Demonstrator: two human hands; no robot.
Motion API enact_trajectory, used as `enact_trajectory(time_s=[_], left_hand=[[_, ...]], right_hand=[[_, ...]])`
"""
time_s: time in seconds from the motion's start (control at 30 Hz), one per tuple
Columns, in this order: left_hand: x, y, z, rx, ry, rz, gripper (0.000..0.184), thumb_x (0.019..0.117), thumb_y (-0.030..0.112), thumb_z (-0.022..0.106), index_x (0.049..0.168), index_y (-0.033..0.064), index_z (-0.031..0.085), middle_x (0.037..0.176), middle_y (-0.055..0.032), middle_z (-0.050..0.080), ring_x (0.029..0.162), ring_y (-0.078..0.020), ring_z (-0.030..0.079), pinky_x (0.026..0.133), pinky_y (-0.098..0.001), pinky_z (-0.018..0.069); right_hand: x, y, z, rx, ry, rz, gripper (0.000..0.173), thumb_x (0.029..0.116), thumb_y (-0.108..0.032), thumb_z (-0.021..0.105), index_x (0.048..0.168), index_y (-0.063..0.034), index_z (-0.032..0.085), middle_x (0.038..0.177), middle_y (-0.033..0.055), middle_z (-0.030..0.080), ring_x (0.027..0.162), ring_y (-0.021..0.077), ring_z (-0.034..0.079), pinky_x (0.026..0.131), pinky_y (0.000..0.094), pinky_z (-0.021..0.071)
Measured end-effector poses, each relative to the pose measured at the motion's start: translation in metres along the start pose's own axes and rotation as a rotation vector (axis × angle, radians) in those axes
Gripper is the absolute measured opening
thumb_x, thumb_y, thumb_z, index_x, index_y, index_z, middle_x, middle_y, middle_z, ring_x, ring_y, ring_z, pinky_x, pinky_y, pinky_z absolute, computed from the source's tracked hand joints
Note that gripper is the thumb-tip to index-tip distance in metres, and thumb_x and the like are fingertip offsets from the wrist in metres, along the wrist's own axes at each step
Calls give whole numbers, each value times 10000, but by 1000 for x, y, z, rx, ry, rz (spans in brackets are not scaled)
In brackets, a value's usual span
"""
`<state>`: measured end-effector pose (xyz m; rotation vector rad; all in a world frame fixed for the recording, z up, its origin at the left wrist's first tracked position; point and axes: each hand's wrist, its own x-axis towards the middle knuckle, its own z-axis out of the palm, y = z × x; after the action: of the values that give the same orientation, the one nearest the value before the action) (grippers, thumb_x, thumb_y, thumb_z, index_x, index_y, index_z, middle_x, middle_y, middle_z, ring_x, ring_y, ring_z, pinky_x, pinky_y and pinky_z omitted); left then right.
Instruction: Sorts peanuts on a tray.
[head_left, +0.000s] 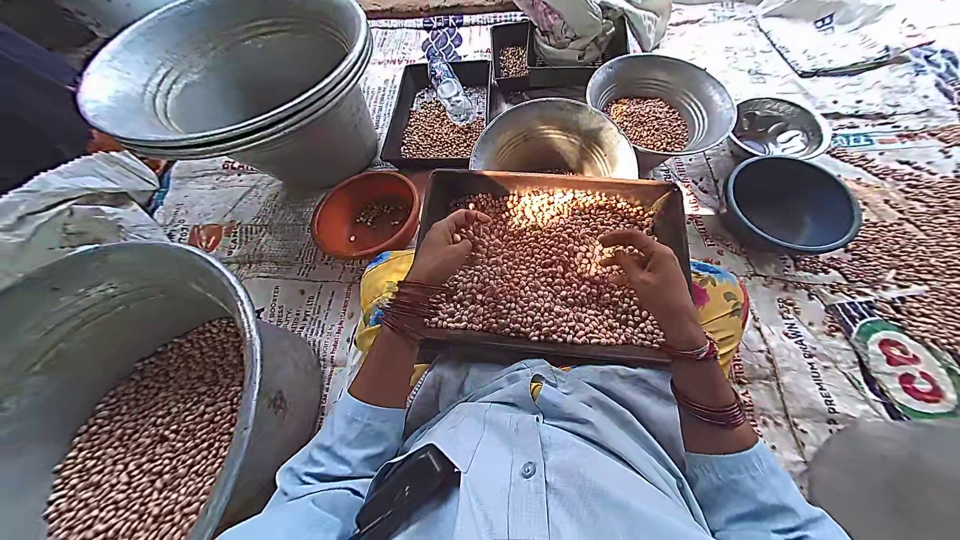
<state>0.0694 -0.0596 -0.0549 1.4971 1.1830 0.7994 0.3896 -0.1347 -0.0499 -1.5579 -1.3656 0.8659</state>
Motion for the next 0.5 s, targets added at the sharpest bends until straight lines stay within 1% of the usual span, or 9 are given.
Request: enact_trajectory(time_s=[0.03,0.07,0.1,0.17,0.23,0.27,0.33,0.4,0.5], left_hand=[[-5,5,-1,69,14,-4,444,1016,-70,443,1351,190,577,1223,-99,647,843,-232,667,671,-395,579],[-8,7,-1,141,36,7,403,1029,-36,476,1342,191,589,1287,-80,657,879,-253,684,693,-435,580],[-7,7,2,235,56,40,365,1024,-10,523,1324,179,612,1308,-84,662,894,-283,695,709,-482,577],[-1,7,11,436,74,137,290,985,17,635,1248,133,678,1290,-126,664,946,-328,701,800,-564,573],[10,7,24,593,46,234,218,946,44,704,1155,100,732,1240,-148,682,992,-333,710,867,-572,576],[14,9,32,637,22,254,186,940,50,713,1120,84,747,1199,-159,695,993,-338,710,879,-571,570],[20,7,44,682,-14,283,150,941,54,697,1072,72,769,1088,-155,718,929,-319,713,845,-545,577],[22,9,51,703,-64,262,157,966,61,657,1082,63,764,1045,-153,720,899,-313,711,828,-537,575],[21,11,49,713,-86,229,165,989,80,635,1100,70,757,1029,-138,733,875,-301,711,818,-535,568]], right_hand=[[-2,4,-4,-8,23,2,253,1037,-8,522,1215,-104,673,1249,30,703,847,144,734,708,335,623],[-4,8,-8,-14,38,6,233,1035,-30,539,1207,-103,678,1216,30,706,833,139,726,713,332,621],[-6,11,-10,-28,49,14,211,1035,-61,565,1201,-105,687,1185,32,719,821,133,722,719,332,618],[-9,16,-11,-87,50,5,180,1025,-98,606,1178,-95,700,1104,40,736,800,117,710,728,325,607],[-12,19,-9,-192,42,-15,165,1011,-94,620,1137,-106,726,1047,32,744,768,101,690,711,325,585],[-14,17,-7,-253,41,-10,162,1000,-83,628,1113,-113,741,997,36,746,746,113,673,700,350,559],[-14,12,-3,-384,45,26,171,992,-93,634,1098,-131,763,927,66,745,753,190,673,712,456,535],[-12,8,-1,-512,81,48,180,989,-110,642,1096,-147,782,929,102,756,823,284,704,750,557,523],[-4,9,-1,-634,133,8,161,994,-115,647,1081,-124,782,944,150,748,830,363,699,729,617,507]])
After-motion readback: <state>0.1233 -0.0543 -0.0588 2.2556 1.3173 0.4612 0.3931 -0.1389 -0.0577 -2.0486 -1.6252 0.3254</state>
